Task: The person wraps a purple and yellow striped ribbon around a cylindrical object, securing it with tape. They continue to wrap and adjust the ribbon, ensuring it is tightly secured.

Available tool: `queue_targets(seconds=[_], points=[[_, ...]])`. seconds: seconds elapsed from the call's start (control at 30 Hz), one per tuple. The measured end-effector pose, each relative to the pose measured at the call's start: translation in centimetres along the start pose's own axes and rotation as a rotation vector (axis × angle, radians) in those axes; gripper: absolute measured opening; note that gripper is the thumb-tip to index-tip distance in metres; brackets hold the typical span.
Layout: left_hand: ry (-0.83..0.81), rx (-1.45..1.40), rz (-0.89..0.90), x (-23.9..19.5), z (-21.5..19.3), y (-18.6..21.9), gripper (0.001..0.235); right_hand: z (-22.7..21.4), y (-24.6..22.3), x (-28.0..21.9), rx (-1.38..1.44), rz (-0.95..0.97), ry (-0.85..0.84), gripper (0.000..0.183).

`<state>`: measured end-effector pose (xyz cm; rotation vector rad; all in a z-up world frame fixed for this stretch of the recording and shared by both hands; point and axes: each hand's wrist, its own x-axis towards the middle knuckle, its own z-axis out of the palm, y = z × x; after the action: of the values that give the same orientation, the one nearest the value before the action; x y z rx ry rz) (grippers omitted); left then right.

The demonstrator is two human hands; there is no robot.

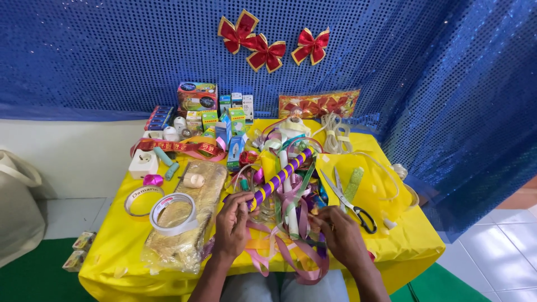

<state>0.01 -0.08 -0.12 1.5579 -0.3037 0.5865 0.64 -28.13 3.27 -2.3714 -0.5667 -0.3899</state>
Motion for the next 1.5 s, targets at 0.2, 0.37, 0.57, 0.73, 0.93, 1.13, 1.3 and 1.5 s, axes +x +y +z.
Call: queue_targets(seconds=[0.2,0.37,0.57,0.73,0.93,1.13,1.3,1.5], points=[[0.016,0.073,-0.057,0.1,-0.1,0.9,0.040,-1.9,-2.2,-0.6,0.138,-0.040,0.291,0.014],[0.024,0.097,-0.144,-0.1,-0.2,0.7,0.039,-1.9,-3.2,-0.7,0.183,0.040,0.291,0.011],[0.012,0.115,-0.024,0.0,0.0,0.2,0.031,-1.2,-1.9,-0.9,0.314,0.237,0.261,0.012],[0.019,0.153,0.036,0.1,-0.1,0.3,0.027,-0.5,-1.0,-1.4,0.360,0.275,0.282,0.012],[0.022,0.211,0.027,0.1,-0.1,0.0,0.027,-0.4,-1.8,-1.6,0.604,0.389,0.262,0.014],[0.024,0.215,0.033,0.0,-0.2,-0.1,0.027,-0.6,-1.2,-2.3,0.798,0.415,0.235,0.019],[0.028,0.221,0.031,0.0,-0.1,-0.2,0.026,-2.7,-2.3,-3.0,0.903,0.273,-0.081,0.017],[-0.030,0.442,0.076,-0.3,0.5,0.7,0.038,-2.9,-3.1,-3.1,0.839,0.221,-0.093,0.018]])
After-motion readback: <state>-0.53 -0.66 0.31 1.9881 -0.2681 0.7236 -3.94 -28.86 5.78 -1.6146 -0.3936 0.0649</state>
